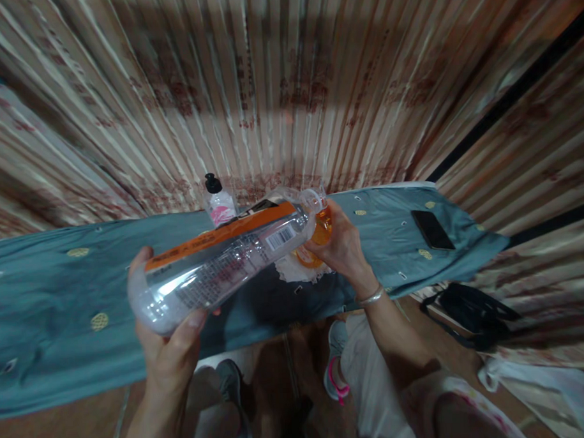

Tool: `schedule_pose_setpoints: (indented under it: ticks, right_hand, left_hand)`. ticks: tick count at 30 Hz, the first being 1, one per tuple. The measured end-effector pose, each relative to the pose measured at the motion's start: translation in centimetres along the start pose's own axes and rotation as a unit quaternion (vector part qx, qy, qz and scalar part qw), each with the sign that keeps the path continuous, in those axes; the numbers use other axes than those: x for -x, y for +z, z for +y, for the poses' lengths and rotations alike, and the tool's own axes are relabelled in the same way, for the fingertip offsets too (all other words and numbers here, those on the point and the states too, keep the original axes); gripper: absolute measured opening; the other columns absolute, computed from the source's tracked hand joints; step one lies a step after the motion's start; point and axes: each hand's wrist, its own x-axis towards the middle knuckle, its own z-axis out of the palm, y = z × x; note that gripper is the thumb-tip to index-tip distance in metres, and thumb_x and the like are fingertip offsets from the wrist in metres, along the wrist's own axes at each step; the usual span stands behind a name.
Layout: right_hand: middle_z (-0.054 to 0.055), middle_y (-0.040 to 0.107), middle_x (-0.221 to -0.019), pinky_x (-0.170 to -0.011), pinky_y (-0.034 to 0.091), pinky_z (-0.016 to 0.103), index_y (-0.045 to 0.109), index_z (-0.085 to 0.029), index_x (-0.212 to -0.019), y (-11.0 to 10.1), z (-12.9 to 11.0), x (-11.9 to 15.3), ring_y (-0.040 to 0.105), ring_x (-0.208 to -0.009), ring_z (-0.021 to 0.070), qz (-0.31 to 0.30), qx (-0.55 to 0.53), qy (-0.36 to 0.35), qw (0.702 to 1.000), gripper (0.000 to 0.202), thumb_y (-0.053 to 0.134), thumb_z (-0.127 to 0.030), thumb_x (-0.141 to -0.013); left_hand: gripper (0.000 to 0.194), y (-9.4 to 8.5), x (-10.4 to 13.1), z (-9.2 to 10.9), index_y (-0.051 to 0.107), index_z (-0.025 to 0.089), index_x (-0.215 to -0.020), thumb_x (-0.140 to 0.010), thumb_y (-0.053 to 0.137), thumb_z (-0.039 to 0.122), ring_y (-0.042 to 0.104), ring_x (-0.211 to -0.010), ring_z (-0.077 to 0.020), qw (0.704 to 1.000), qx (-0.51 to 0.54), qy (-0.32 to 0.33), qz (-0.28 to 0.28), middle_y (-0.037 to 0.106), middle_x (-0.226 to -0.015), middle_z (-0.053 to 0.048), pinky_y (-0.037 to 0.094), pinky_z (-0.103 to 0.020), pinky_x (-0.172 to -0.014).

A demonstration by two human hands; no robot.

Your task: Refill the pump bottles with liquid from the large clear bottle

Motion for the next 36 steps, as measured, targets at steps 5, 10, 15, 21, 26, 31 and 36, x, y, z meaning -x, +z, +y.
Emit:
schedule_pose_setpoints:
  ticks: [5,10,15,21,26,31,36]
  right_hand:
    - [0.012,0.074,-0.117,-0.091,0.062,0.051,0.049,-0.022,-0.142,0.05,0.03,0.03,0.072,-0.102,0.0326,0.002,0.004,-0.001,1.000,0.071,0.078,-0.043,-0.081]
    - [0.012,0.074,-0.115,-0.089,0.062,0.050,0.049,-0.021,-0.141,0.02,-0.10,0.02,0.072,-0.099,0.0322,0.011,0.008,-0.008,1.000,0.068,0.077,-0.040,-0.082]
    - [0.012,0.074,-0.118,-0.092,0.062,0.051,0.049,-0.023,-0.141,-0.11,-0.23,-0.05,0.071,-0.102,0.0322,-0.007,0.000,0.007,1.000,0.069,0.078,-0.042,-0.082]
    - [0.012,0.074,-0.119,-0.092,0.061,0.051,0.048,-0.023,-0.143,-0.05,-0.05,-0.02,0.071,-0.103,0.0321,-0.001,0.001,-0.005,1.000,0.070,0.078,-0.042,-0.082]
    - [0.013,0.074,-0.118,-0.092,0.061,0.052,0.048,-0.021,-0.144,-0.01,0.08,0.03,0.071,-0.103,0.0334,0.003,-0.004,-0.005,1.000,0.071,0.077,-0.042,-0.082]
    - [0.012,0.074,-0.117,-0.092,0.061,0.051,0.049,-0.022,-0.143,-0.05,0.04,-0.01,0.071,-0.103,0.0329,-0.004,-0.004,0.005,1.000,0.071,0.077,-0.044,-0.082]
    - [0.013,0.074,-0.119,-0.094,0.060,0.052,0.048,-0.022,-0.143,-0.09,0.06,-0.02,0.070,-0.105,0.0331,-0.014,-0.013,0.011,1.000,0.071,0.077,-0.047,-0.083]
  left_hand:
    - [0.085,0.22,0.01,0.09,0.072,0.038,-0.135,-0.054,0.098,0.031,0.065,-0.067,-0.0150,1.000,0.001,-0.001,0.006,0.066,-0.112,-0.004,0.058,-0.024,-0.041]
    - [0.086,0.32,0.04,-0.03,0.073,0.038,-0.135,-0.053,0.099,0.031,0.065,-0.068,-0.0153,1.000,-0.002,-0.007,0.008,0.066,-0.111,-0.004,0.058,-0.024,-0.041]
    - [0.086,0.29,0.03,-0.01,0.072,0.039,-0.136,-0.054,0.099,0.033,0.064,-0.067,-0.0148,1.000,-0.004,-0.003,0.008,0.066,-0.112,-0.004,0.058,-0.024,-0.041]
    - [0.085,0.32,-0.02,0.12,0.072,0.039,-0.135,-0.055,0.099,0.033,0.064,-0.067,-0.0149,1.000,-0.004,-0.001,0.004,0.065,-0.112,-0.004,0.057,-0.024,-0.040]
    - [0.086,0.40,0.01,0.04,0.073,0.039,-0.135,-0.054,0.099,0.033,0.064,-0.067,-0.0153,1.000,-0.007,-0.004,0.008,0.065,-0.112,-0.004,0.056,-0.024,-0.039]
    - [0.085,0.40,0.12,0.13,0.072,0.040,-0.136,-0.055,0.099,0.034,0.064,-0.067,-0.0143,1.000,-0.008,-0.008,0.005,0.064,-0.112,-0.004,0.057,-0.023,-0.041]
    - [0.085,0.18,0.09,-0.04,0.070,0.038,-0.138,-0.057,0.098,0.034,0.065,-0.070,-0.0157,1.000,-0.014,0.008,-0.003,0.064,-0.113,-0.005,0.056,-0.023,-0.040]
